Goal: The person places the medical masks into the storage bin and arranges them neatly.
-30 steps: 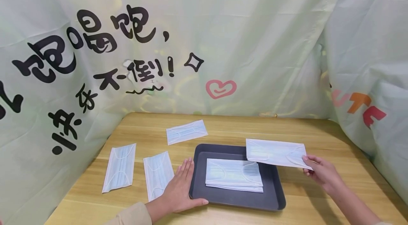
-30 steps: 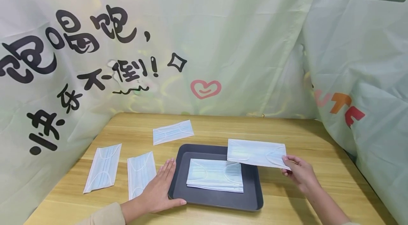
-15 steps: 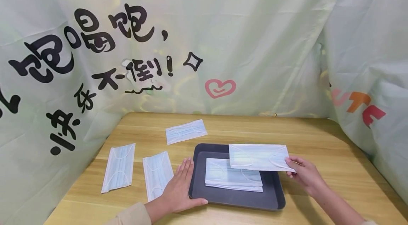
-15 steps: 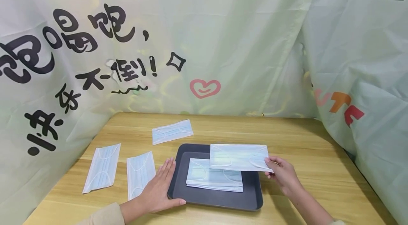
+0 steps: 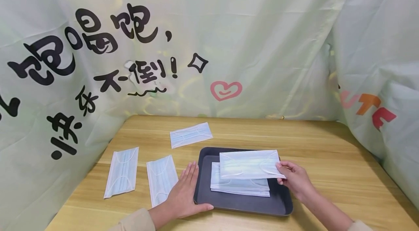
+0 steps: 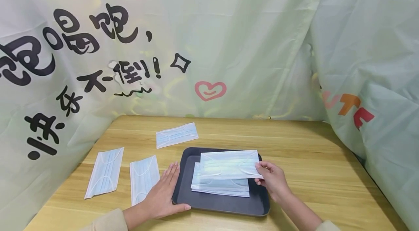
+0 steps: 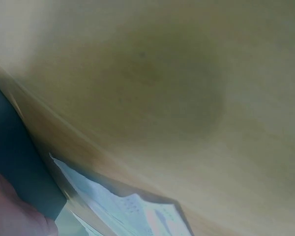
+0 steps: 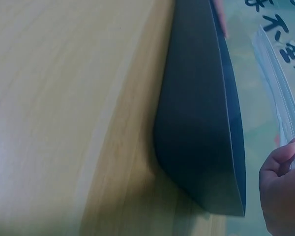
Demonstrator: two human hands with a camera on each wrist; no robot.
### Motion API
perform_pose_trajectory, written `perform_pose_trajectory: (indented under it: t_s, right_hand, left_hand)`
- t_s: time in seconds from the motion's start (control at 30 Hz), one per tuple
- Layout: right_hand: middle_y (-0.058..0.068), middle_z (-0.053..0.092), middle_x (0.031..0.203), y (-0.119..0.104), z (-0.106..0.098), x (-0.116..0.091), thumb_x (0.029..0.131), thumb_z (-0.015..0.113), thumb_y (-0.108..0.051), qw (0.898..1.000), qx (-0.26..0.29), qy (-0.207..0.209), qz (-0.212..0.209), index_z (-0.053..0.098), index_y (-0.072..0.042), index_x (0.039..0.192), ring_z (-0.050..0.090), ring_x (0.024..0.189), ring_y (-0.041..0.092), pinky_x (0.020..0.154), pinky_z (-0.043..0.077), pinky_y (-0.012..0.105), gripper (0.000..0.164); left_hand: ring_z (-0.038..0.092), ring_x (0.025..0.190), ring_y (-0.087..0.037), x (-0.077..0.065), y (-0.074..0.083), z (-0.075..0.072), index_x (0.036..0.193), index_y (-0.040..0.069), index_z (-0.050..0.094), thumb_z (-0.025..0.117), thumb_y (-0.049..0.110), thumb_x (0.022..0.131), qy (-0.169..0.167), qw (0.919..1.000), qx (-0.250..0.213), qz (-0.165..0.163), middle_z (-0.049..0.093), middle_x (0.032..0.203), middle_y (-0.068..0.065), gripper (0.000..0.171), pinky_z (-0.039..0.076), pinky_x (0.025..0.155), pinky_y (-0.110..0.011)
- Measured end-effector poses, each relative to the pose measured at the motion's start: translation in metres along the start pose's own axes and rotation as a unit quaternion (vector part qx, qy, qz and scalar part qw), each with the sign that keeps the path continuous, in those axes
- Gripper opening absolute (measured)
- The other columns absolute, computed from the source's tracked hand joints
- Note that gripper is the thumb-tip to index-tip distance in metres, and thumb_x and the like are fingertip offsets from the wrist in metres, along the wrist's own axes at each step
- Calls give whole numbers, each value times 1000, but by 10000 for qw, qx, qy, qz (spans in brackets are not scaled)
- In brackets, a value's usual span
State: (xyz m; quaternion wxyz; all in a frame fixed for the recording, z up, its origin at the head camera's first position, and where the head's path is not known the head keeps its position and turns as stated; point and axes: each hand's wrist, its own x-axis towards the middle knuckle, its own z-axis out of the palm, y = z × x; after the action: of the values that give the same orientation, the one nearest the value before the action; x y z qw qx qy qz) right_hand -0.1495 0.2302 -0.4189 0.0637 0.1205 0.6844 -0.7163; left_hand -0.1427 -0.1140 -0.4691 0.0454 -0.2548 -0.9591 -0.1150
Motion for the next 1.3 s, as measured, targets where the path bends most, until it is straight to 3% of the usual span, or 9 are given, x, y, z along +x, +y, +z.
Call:
perform_pose_trajectory:
  t_s: [0.4, 0.83, 1.3]
  right_hand:
    - [-5, 52, 68, 10, 29, 4, 95, 49, -6, 9990, -401, 192, 37, 51, 7, 103, 51, 52, 8, 53, 45, 20, 16]
    - [-2, 51, 68, 20, 37, 9, 94, 49, -6, 9950, -930, 367, 42, 49, 13, 108, 54, 53, 10, 51, 47, 21, 23]
    - [3, 50, 64, 17, 31, -5, 83, 55, 3, 9632, -2652, 204, -376, 46, 21, 120, 51, 52, 13, 45, 44, 23, 42]
  left_hand:
    - [16, 142, -34, -1, 1, -3, 145, -5, 18, 42, 84, 70, -168, 9998, -95, -101, 16, 154, -21, 119, 27, 112, -46]
    - [16, 143, -33, -1, 1, -1, 146, -5, 18, 46, 82, 70, -172, 9996, -132, -152, 16, 154, -21, 119, 27, 112, -45]
    - [16, 142, -34, 0, 0, -1, 145, -5, 18, 43, 83, 70, -157, 9998, -106, -87, 15, 154, -21, 119, 26, 112, -46]
